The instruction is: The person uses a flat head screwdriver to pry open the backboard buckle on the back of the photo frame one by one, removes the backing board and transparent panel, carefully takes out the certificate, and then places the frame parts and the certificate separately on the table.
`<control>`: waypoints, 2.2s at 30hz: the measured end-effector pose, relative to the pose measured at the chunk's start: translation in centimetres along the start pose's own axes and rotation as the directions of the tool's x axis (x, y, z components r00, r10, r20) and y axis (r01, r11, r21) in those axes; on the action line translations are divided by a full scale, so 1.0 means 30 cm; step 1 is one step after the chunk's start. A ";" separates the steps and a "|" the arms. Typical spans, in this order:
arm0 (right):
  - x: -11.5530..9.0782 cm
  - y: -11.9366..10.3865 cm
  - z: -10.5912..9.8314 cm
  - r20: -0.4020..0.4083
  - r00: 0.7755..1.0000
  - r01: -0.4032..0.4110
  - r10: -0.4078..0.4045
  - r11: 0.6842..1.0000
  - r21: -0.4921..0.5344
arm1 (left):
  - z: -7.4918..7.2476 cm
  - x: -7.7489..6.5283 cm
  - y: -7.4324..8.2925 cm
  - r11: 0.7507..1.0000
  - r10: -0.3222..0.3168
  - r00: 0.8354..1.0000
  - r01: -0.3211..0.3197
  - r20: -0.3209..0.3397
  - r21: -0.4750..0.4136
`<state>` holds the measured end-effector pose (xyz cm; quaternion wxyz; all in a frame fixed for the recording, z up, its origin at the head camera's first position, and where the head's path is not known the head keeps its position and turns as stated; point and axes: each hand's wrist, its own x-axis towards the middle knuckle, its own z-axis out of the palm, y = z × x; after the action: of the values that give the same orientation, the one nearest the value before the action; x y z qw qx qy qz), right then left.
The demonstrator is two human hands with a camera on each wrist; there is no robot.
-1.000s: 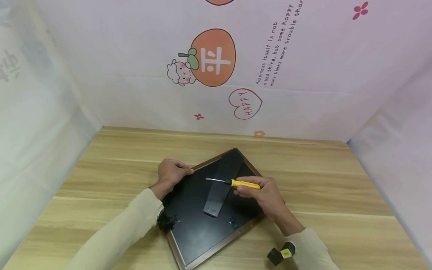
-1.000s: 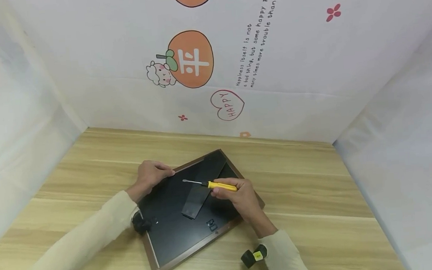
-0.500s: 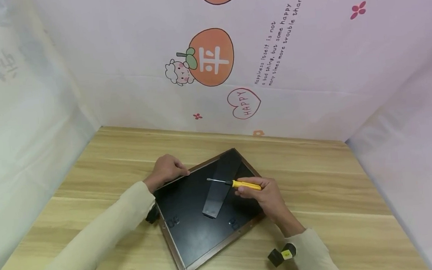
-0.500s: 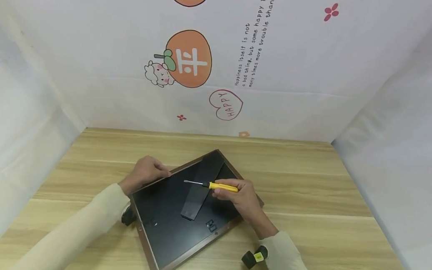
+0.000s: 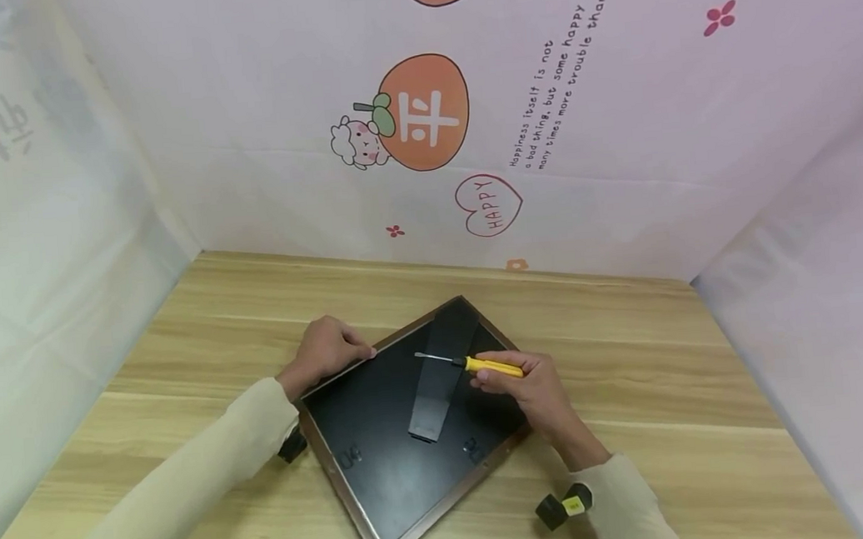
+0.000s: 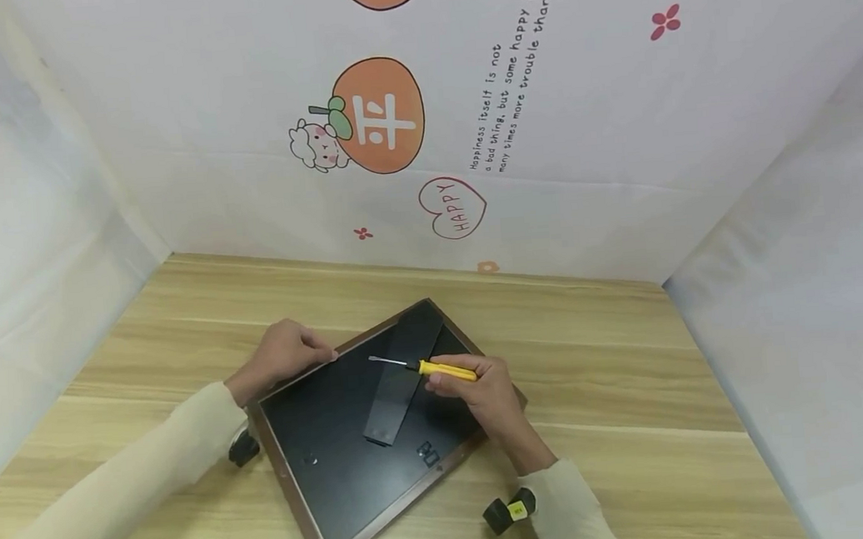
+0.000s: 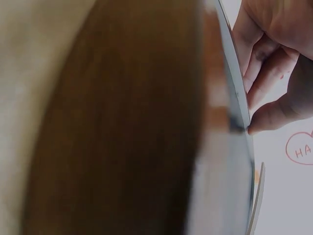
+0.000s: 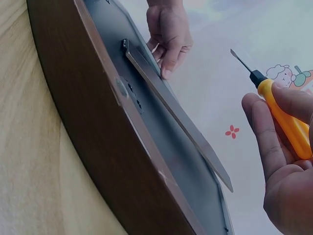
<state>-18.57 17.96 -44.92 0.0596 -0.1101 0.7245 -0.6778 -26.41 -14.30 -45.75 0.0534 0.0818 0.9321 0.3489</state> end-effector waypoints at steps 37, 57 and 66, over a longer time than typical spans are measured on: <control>0.015 -0.007 0.028 -0.020 1.000 -0.006 0.007 0.999 0.043 | 0.057 -0.138 -0.012 0.998 -0.066 0.964 0.061 -0.258 -0.026; 0.019 -0.004 0.040 -0.030 0.999 -0.010 0.011 0.999 0.039 | 0.070 -0.194 -0.002 0.988 -0.143 0.961 0.124 -0.235 -0.093; 0.023 -0.003 0.050 -0.039 0.999 -0.016 0.018 0.999 0.047 | 0.079 -0.206 -0.004 0.982 -0.166 0.958 0.137 -0.234 -0.132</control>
<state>-18.89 16.33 -44.88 0.0536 -0.0888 0.7105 -0.6960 -20.00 -14.03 -47.34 -0.0306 -0.0367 0.9135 0.4040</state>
